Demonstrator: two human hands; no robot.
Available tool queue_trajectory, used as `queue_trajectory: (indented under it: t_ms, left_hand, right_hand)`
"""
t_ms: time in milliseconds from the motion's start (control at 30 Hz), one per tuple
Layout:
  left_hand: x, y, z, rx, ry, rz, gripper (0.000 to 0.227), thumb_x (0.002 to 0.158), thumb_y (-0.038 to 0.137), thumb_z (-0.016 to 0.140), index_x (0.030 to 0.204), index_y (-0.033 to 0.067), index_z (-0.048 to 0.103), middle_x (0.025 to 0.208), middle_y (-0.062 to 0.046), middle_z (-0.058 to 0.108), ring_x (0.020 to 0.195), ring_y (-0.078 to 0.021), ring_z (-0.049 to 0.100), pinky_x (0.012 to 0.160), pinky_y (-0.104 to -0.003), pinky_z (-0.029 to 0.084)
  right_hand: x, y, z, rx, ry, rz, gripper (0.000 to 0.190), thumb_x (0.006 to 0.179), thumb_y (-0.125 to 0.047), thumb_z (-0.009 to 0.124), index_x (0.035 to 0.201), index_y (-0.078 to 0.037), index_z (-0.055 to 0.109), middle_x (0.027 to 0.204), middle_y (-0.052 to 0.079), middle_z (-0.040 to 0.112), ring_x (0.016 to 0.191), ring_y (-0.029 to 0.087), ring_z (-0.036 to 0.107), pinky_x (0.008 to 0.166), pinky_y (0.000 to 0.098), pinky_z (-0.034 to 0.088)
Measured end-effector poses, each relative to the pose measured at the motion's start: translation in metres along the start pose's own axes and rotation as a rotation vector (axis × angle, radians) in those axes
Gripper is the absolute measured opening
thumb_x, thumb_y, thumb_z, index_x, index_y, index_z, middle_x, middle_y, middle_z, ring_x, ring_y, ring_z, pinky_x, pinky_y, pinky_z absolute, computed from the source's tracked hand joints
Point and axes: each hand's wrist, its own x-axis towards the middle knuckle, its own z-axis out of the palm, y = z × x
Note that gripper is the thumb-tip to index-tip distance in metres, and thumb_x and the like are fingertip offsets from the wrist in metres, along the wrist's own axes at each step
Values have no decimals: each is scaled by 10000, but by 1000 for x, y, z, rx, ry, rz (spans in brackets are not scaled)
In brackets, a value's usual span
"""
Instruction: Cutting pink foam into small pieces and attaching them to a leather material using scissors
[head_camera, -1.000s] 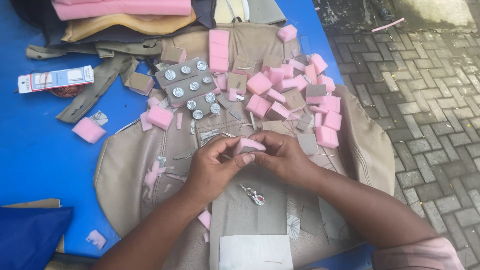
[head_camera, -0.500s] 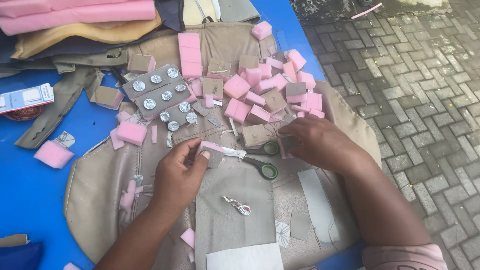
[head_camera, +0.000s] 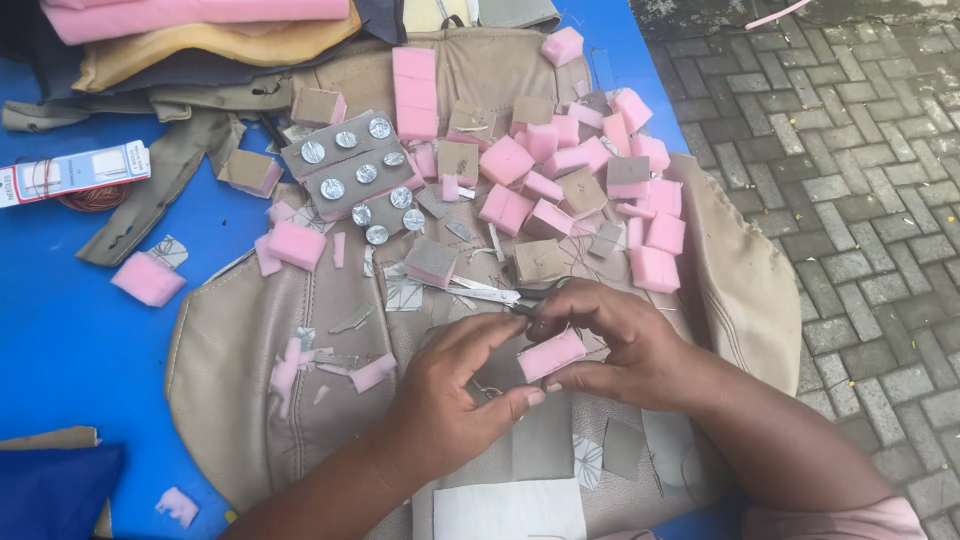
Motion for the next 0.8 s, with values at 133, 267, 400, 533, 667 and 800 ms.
queue_trajectory:
  t_ms: [133,267,400,533,667,800]
  left_hand:
    - [3,0,-4,-69,57,47,304,868,128,786,1156,72,705,1157,-104,741,1068,-248,733,967,-387,571]
    - [3,4,-5,0,69,35,394,816,142,790,1174,46,656,1174,-120,733,1099,-271,720,995,-394,558]
    - [0,1,-1,44,75,47,359,858,150,804,1186,68,683,1140,-72,758,1033,-247,734,942,-372,560]
    - [1,3,-5,48,115,59,364,853,92,769,1198,57,657,1137,-97,748,1037,-263,733,940,-383,580]
    - [0,1,-4,34,103,53,379,878,173,746,1220,43,647,1156,-121,742,1041,-279,732,940,-393,569]
    - [4,0,-7,54,145,27,311,866,146,761,1150,51,678,1055,-110,760,945,-255,747,873,-363,584]
  right_hand:
    - [2,0,1,-49,26,-22,587,829,-274,854,1309,-91,568,1066,83,720,971,193,696,888,325,580]
    - [3,-2,3,3,140,18,289,820,-230,829,1050,-100,710,978,73,738,909,201,722,849,313,587]
    - [-1,5,7,152,89,64,562,849,-259,831,1321,-77,587,1143,99,686,1086,204,666,975,326,569]
    - [3,8,10,-3,28,34,494,853,-300,817,1271,-104,642,1110,73,714,998,196,689,907,317,559]
    - [2,7,12,4,54,71,420,850,-270,826,1199,-103,662,1036,48,707,884,154,680,801,277,552]
    - [5,8,16,35,-6,107,506,864,-262,828,1296,-103,616,1155,46,711,912,139,657,753,264,543]
